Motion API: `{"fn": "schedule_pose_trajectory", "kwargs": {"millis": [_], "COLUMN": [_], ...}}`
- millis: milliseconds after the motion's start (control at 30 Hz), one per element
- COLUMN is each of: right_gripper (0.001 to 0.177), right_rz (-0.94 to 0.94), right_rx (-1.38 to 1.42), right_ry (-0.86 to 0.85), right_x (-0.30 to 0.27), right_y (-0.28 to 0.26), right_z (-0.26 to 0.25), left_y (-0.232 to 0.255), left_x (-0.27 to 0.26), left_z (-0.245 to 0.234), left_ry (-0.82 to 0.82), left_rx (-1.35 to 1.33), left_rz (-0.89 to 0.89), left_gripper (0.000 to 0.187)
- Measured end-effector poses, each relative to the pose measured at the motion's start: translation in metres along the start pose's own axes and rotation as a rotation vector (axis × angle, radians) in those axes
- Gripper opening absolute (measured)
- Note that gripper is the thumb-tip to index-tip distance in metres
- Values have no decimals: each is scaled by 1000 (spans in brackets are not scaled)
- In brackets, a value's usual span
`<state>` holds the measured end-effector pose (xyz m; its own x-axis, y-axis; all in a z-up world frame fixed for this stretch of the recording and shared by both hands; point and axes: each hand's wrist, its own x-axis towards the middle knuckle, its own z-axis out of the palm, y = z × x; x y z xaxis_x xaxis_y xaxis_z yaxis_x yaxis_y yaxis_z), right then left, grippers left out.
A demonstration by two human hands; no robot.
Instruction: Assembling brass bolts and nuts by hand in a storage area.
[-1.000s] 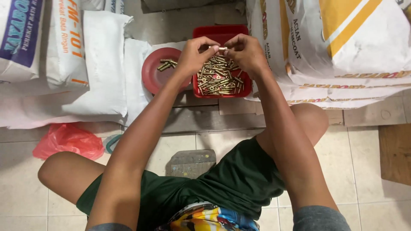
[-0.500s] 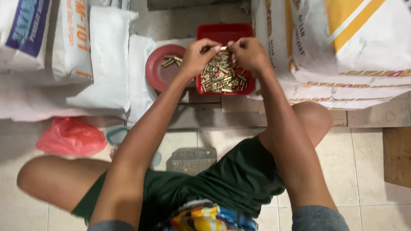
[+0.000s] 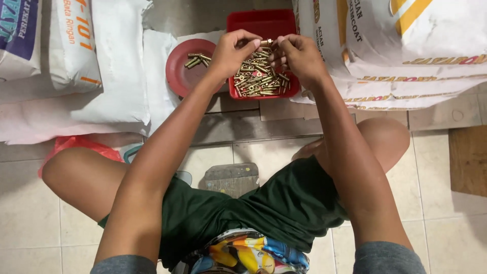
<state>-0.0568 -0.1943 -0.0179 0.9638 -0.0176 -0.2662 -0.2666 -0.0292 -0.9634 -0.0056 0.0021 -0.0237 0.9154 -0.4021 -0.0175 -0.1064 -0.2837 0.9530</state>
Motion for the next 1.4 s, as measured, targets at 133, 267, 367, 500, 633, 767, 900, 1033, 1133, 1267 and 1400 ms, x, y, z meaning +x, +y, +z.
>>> {"fn": "schedule_pose_trajectory", "kwargs": {"millis": [133,267,367,500,633,767,900,1033,1133,1267,1400], "right_gripper": [19,22,17,8,3,10,9,10,17,18,9], "right_rz": [57,28,4,30,22,37,-4,-52,0,40,-33], "right_rx": [17,-49,1,47,209,137,23,26,120,75,58], "right_ry": [95,107,70,15,36,12,-13,10,90,64,-7], "right_x": [-10,-6,-1,2,11,0,-4,1,7,5,1], "right_y": [-11,-7,-2,-1,17,6,13,18,17,13,10], "right_z": [12,17,14,16,19,27,22,16,18,21,20], "left_y": [-5,-19,-20,-27,-29,-28,-37,-38,-34,-29,-33], "left_x": [2,3,1,-1,1,-6,-2,8,10,4,-2], "left_z": [0,-5,-6,-17,-23,-25,-17,-12,-10,-11,-15], "left_ry": [-33,-41,-47,-75,-109,-145,-167,-204,-158,-126,-118], "left_rx": [-26,-12,-9,-10,-47,-36,-18,-27,-78,-91,-108], "left_rz": [20,85,111,175,196,206,264,162,169,181,172], "left_gripper": [17,16,15,13,12,12,13,16,15,16,14]}}
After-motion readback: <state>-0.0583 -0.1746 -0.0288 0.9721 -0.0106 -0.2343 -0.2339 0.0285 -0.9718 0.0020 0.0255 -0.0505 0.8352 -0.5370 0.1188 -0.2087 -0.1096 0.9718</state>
